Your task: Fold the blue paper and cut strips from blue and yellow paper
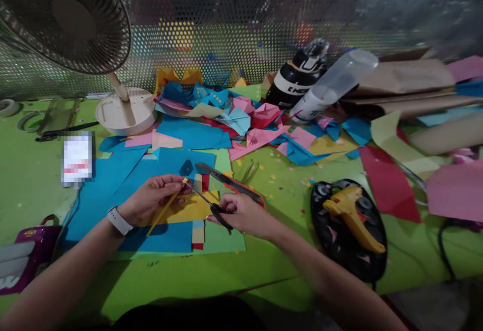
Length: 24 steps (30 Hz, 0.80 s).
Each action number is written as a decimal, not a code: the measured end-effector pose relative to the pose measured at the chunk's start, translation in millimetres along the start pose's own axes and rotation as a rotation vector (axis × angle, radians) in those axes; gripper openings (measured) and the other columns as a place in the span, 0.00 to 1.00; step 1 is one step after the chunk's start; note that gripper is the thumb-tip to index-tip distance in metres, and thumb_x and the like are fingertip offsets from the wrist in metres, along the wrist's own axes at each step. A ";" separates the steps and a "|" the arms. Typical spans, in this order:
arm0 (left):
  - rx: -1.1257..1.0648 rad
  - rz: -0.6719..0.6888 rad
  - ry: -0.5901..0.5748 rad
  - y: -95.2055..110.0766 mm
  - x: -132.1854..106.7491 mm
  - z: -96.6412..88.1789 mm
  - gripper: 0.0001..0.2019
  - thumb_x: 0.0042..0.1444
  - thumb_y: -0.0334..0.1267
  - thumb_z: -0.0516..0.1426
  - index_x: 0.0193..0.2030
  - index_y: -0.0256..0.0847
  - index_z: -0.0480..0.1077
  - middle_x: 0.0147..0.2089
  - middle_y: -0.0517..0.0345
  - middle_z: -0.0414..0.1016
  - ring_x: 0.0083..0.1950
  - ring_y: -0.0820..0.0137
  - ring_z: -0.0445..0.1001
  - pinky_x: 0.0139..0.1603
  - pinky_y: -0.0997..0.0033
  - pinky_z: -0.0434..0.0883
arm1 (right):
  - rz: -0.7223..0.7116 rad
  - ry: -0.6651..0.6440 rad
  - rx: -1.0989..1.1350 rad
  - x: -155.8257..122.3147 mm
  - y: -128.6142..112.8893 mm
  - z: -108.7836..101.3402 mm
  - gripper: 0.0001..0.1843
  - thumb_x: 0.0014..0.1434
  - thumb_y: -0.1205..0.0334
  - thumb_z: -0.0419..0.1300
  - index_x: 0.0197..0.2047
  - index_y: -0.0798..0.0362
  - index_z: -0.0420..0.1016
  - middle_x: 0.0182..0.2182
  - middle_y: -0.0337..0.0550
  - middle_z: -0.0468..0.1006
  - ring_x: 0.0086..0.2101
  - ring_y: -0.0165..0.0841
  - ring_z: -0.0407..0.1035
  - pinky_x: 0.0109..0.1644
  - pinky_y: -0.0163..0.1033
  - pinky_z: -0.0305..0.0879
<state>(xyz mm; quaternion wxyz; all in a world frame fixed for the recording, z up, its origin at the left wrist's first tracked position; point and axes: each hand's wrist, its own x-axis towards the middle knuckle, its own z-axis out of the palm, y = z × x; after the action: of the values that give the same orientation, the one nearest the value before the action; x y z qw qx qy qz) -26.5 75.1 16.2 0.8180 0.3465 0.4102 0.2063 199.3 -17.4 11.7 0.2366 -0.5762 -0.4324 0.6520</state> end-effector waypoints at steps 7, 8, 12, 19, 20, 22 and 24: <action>0.000 0.004 -0.013 -0.4 0.2 -0.6 0.05 0.57 0.31 0.61 0.39 0.36 0.76 0.42 0.48 0.80 0.44 0.68 0.78 0.41 0.71 0.76 | 0.003 -0.006 0.004 1.4 1.1 -0.9 0.27 0.38 0.44 0.73 0.25 0.53 0.64 0.17 0.30 0.67 0.19 0.24 0.63 0.22 0.31 0.58; 0.001 0.006 -0.013 -0.5 0.3 -0.8 0.05 0.56 0.31 0.61 0.39 0.36 0.76 0.42 0.48 0.80 0.44 0.68 0.78 0.41 0.71 0.76 | 0.004 -0.006 0.007 1.6 1.2 -1.0 0.27 0.37 0.43 0.73 0.25 0.53 0.64 0.17 0.30 0.67 0.19 0.24 0.63 0.22 0.31 0.59; 0.008 0.010 -0.018 -0.7 0.7 -1.3 0.05 0.56 0.31 0.62 0.40 0.36 0.76 0.42 0.48 0.80 0.45 0.68 0.78 0.43 0.70 0.75 | 0.016 -0.008 0.021 1.1 -0.2 -1.3 0.29 0.35 0.42 0.73 0.25 0.53 0.64 0.17 0.30 0.67 0.18 0.24 0.62 0.21 0.32 0.60; 0.011 0.024 -0.020 -1.7 1.5 -0.7 0.05 0.56 0.31 0.61 0.40 0.36 0.76 0.40 0.49 0.81 0.44 0.68 0.78 0.44 0.69 0.75 | 0.034 -0.005 0.003 -0.7 -7.5 1.0 0.29 0.34 0.40 0.72 0.24 0.53 0.63 0.16 0.30 0.66 0.18 0.23 0.60 0.20 0.31 0.57; 0.008 0.024 -0.015 -1.8 1.4 -0.1 0.05 0.56 0.31 0.62 0.39 0.35 0.76 0.40 0.49 0.81 0.44 0.68 0.79 0.44 0.69 0.75 | 0.034 -0.004 0.003 -0.9 -8.2 1.5 0.29 0.35 0.40 0.72 0.23 0.53 0.63 0.16 0.30 0.66 0.18 0.23 0.60 0.20 0.31 0.56; 0.001 0.025 -0.001 -1.8 0.9 1.1 0.05 0.56 0.31 0.62 0.39 0.35 0.76 0.40 0.49 0.81 0.43 0.68 0.79 0.43 0.69 0.74 | 0.039 -0.001 0.004 -1.0 -8.9 2.0 0.29 0.35 0.41 0.72 0.24 0.53 0.63 0.16 0.30 0.66 0.18 0.23 0.60 0.21 0.31 0.55; -0.005 0.021 0.010 -1.6 0.2 2.3 0.05 0.55 0.32 0.62 0.39 0.34 0.75 0.39 0.48 0.81 0.42 0.68 0.79 0.43 0.69 0.74 | 0.047 -0.003 0.000 -0.6 -8.3 1.9 0.28 0.36 0.42 0.73 0.24 0.53 0.63 0.16 0.30 0.66 0.18 0.23 0.60 0.21 0.31 0.55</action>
<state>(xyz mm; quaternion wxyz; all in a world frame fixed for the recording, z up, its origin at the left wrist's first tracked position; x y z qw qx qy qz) -24.4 73.2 15.9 0.8146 0.3478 0.4101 0.2174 196.0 -14.2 18.9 0.2207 -0.5853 -0.4189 0.6581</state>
